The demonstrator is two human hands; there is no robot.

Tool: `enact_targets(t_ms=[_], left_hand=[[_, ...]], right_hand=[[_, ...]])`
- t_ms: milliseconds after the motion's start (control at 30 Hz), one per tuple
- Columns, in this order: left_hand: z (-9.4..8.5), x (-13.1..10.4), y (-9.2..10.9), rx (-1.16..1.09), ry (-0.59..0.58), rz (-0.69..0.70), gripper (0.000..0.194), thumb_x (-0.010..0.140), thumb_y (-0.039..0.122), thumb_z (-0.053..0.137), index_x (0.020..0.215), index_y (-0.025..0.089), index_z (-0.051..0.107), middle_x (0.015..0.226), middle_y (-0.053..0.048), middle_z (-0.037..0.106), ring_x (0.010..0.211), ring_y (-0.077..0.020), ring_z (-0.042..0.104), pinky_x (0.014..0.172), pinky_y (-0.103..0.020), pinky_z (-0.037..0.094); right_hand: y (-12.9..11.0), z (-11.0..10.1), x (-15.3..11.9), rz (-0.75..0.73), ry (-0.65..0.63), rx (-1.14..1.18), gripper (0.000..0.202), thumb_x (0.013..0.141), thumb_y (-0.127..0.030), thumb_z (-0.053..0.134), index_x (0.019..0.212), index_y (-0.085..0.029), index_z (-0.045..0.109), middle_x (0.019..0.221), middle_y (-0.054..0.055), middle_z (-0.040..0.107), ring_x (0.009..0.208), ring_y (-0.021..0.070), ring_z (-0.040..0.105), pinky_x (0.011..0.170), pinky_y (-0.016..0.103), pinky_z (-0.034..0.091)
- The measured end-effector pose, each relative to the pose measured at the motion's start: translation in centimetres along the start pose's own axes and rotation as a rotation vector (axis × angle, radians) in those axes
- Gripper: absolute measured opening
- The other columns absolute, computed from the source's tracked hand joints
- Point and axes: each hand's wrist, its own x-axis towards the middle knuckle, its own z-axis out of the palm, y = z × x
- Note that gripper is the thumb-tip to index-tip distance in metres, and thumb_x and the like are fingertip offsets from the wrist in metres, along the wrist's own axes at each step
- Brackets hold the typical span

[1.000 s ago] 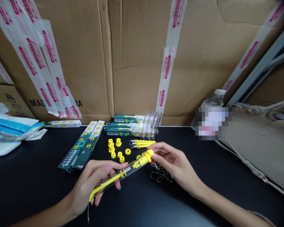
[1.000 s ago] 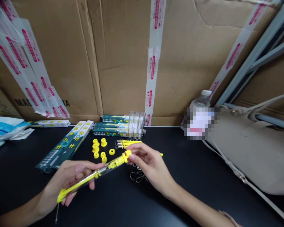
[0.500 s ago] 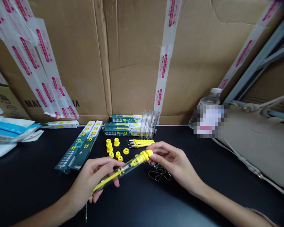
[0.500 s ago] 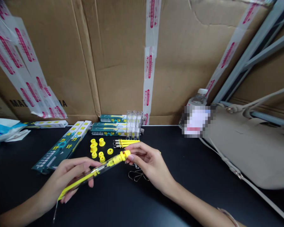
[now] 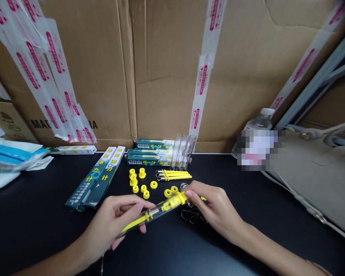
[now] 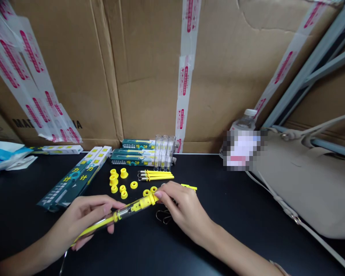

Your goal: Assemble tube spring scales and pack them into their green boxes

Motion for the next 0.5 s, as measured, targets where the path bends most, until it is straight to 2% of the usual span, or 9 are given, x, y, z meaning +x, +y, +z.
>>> enact_targets(t_ms=[67, 133, 233, 300, 333, 400, 500], left_hand=[[0.0, 0.0, 0.0, 0.012, 0.002, 0.000, 0.052, 0.083, 0.061, 0.061, 0.102, 0.015, 0.074, 0.064, -0.003, 0.069, 0.028, -0.0016, 0.035, 0.027, -0.014, 0.022], [-0.1, 0.1, 0.0, 0.008, 0.004, -0.007, 0.052, 0.083, 0.061, 0.061, 0.102, 0.015, 0.075, 0.064, -0.003, 0.069, 0.028, -0.0018, 0.036, 0.027, -0.014, 0.022], [-0.2, 0.2, -0.1, -0.011, 0.017, -0.010, 0.054, 0.082, 0.061, 0.061, 0.103, 0.014, 0.075, 0.064, -0.004, 0.070, 0.026, -0.0028, 0.037, 0.026, -0.016, 0.021], [-0.3, 0.4, -0.1, -0.024, 0.026, -0.008, 0.056, 0.082, 0.062, 0.060, 0.104, 0.013, 0.075, 0.064, -0.005, 0.070, 0.026, -0.0033, 0.037, 0.025, -0.016, 0.021], [-0.3, 0.4, -0.1, -0.029, 0.028, -0.008, 0.056, 0.081, 0.062, 0.060, 0.105, 0.013, 0.075, 0.064, -0.005, 0.070, 0.026, -0.0035, 0.037, 0.025, -0.016, 0.021], [-0.3, 0.5, -0.1, -0.034, 0.027, -0.012, 0.057, 0.081, 0.062, 0.061, 0.105, 0.012, 0.074, 0.063, -0.005, 0.070, 0.025, -0.0037, 0.037, 0.024, -0.016, 0.021], [-0.2, 0.4, -0.1, -0.023, 0.013, -0.018, 0.056, 0.081, 0.062, 0.062, 0.104, 0.013, 0.074, 0.063, -0.005, 0.070, 0.025, -0.0033, 0.037, 0.024, -0.016, 0.021]], right_hand=[[0.2, 0.0, 0.0, -0.034, -0.003, -0.038, 0.041, 0.103, -0.031, 0.041, 0.069, -0.018, 0.060, 0.065, 0.002, 0.061, 0.060, 0.0148, 0.057, 0.059, 0.026, 0.042], [0.3, 0.0, -0.1, -0.038, 0.004, -0.044, 0.041, 0.104, -0.032, 0.039, 0.074, -0.018, 0.063, 0.069, 0.003, 0.063, 0.064, 0.0160, 0.059, 0.062, 0.027, 0.044], [0.3, -0.2, -0.1, 0.013, 0.010, 0.045, 0.030, 0.103, -0.034, 0.041, 0.102, -0.018, 0.067, 0.086, 0.005, 0.070, 0.073, 0.0170, 0.064, 0.069, 0.028, 0.049], [0.2, -0.4, 0.1, 0.059, 0.004, 0.177, 0.025, 0.100, -0.034, 0.049, 0.119, -0.021, 0.060, 0.098, 0.005, 0.070, 0.077, 0.0162, 0.065, 0.072, 0.028, 0.052], [0.1, -0.5, 0.2, 0.076, 0.002, 0.244, 0.027, 0.097, -0.034, 0.056, 0.121, -0.022, 0.058, 0.101, 0.005, 0.069, 0.078, 0.0158, 0.065, 0.073, 0.028, 0.054], [0.0, -0.8, 0.3, 0.097, -0.006, 0.338, 0.027, 0.091, -0.030, 0.066, 0.116, -0.023, 0.059, 0.102, 0.004, 0.067, 0.080, 0.0153, 0.065, 0.075, 0.027, 0.055], [0.0, -1.0, 0.4, 0.119, -0.027, 0.360, 0.012, 0.087, -0.027, 0.071, 0.098, -0.023, 0.067, 0.094, 0.002, 0.068, 0.082, 0.0154, 0.066, 0.075, 0.026, 0.054]])
